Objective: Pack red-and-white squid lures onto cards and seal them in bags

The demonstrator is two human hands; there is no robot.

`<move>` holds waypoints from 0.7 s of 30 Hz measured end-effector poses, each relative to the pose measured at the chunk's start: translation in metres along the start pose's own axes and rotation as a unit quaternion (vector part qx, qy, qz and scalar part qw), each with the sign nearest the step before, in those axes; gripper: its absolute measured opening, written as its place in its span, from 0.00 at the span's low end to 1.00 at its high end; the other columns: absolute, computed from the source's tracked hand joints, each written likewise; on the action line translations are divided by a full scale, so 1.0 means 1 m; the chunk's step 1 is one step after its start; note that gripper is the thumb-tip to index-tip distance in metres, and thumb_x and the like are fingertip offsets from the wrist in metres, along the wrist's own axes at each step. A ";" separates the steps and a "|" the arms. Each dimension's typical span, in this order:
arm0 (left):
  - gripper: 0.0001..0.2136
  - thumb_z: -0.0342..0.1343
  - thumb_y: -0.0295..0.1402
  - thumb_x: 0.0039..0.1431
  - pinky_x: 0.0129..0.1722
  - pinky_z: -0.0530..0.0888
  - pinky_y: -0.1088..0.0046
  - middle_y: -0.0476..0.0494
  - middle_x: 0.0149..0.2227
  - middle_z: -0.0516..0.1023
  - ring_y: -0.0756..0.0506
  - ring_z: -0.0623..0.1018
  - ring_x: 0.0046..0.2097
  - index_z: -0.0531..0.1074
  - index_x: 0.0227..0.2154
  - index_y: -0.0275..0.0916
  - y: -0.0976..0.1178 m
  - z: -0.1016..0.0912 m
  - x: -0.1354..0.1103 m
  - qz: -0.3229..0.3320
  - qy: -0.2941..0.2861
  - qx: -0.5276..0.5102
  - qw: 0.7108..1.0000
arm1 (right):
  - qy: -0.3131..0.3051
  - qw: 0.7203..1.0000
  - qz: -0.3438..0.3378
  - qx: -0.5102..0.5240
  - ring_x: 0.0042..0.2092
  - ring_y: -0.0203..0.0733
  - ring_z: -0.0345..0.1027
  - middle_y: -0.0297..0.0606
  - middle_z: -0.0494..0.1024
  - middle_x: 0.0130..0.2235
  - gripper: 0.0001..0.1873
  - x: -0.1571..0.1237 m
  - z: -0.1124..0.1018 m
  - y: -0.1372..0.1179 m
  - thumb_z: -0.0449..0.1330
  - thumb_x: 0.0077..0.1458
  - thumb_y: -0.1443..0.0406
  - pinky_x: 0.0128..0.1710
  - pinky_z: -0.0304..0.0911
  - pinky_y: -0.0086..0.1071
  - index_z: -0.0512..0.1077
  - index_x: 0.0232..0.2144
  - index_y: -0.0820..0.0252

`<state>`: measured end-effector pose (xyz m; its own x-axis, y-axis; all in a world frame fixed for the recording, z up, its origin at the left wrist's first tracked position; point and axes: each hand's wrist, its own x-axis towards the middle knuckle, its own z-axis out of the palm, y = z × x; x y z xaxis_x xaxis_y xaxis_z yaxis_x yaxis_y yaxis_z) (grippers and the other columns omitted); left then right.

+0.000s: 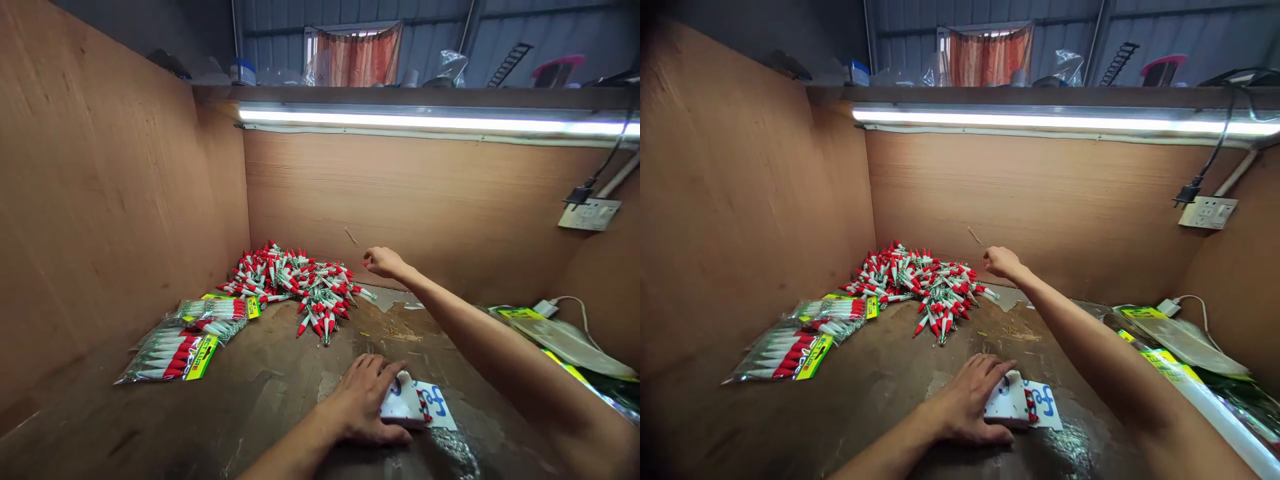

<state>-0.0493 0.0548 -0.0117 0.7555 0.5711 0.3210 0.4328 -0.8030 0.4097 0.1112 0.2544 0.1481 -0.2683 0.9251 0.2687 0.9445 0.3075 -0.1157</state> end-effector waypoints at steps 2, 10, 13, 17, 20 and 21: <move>0.51 0.65 0.56 0.42 0.61 0.59 0.49 0.36 0.59 0.64 0.32 0.65 0.58 0.48 0.67 0.48 -0.002 0.001 0.000 0.002 -0.002 -0.001 1.000 | 0.018 0.999 -0.003 0.045 0.42 0.44 0.73 0.43 0.80 0.41 0.17 -0.025 -0.011 0.019 0.62 0.55 0.66 0.43 0.65 0.33 0.76 0.47 0.61; 0.49 0.67 0.48 0.45 0.60 0.61 0.50 0.39 0.58 0.64 0.33 0.65 0.58 0.47 0.67 0.50 -0.005 0.003 0.000 -0.007 -0.006 -0.003 1.000 | 0.012 0.907 -0.026 0.420 0.31 0.35 0.69 0.37 0.76 0.34 0.22 -0.169 0.000 0.074 0.60 0.54 0.57 0.33 0.66 0.29 0.72 0.48 0.65; 0.48 0.67 0.45 0.46 0.59 0.62 0.52 0.39 0.58 0.65 0.34 0.65 0.58 0.47 0.67 0.50 -0.002 0.000 0.000 -0.009 0.000 0.003 1.000 | 0.018 0.858 -0.012 0.513 0.34 0.35 0.69 0.36 0.76 0.36 0.18 -0.213 0.014 0.083 0.64 0.52 0.57 0.37 0.66 0.31 0.73 0.43 0.62; 0.45 0.65 0.42 0.50 0.58 0.64 0.52 0.40 0.57 0.66 0.35 0.66 0.56 0.48 0.67 0.50 -0.002 -0.004 0.000 -0.024 0.009 0.024 0.999 | 0.030 0.851 0.025 0.523 0.37 0.39 0.71 0.37 0.78 0.36 0.16 -0.249 0.040 0.094 0.67 0.49 0.57 0.40 0.66 0.32 0.73 0.37 0.61; 0.44 0.64 0.42 0.52 0.58 0.64 0.51 0.41 0.59 0.66 0.35 0.66 0.57 0.47 0.67 0.51 -0.005 -0.004 0.001 -0.035 0.009 0.020 0.999 | 0.025 0.852 0.060 0.519 0.35 0.39 0.72 0.37 0.79 0.34 0.15 -0.263 0.066 0.101 0.68 0.48 0.57 0.36 0.65 0.31 0.74 0.34 0.61; 0.44 0.64 0.43 0.52 0.58 0.63 0.51 0.41 0.60 0.65 0.35 0.66 0.58 0.46 0.67 0.51 -0.005 -0.004 0.002 -0.035 0.008 0.013 0.999 | 0.019 0.849 0.069 0.523 0.34 0.39 0.72 0.37 0.79 0.34 0.15 -0.265 0.074 0.102 0.68 0.48 0.57 0.35 0.65 0.31 0.74 0.34 0.61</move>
<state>-0.0520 0.0608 -0.0101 0.7149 0.6284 0.3066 0.4967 -0.7650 0.4099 0.2645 0.0568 -0.0060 -0.1426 0.9668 0.2120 0.2756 0.2444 -0.9297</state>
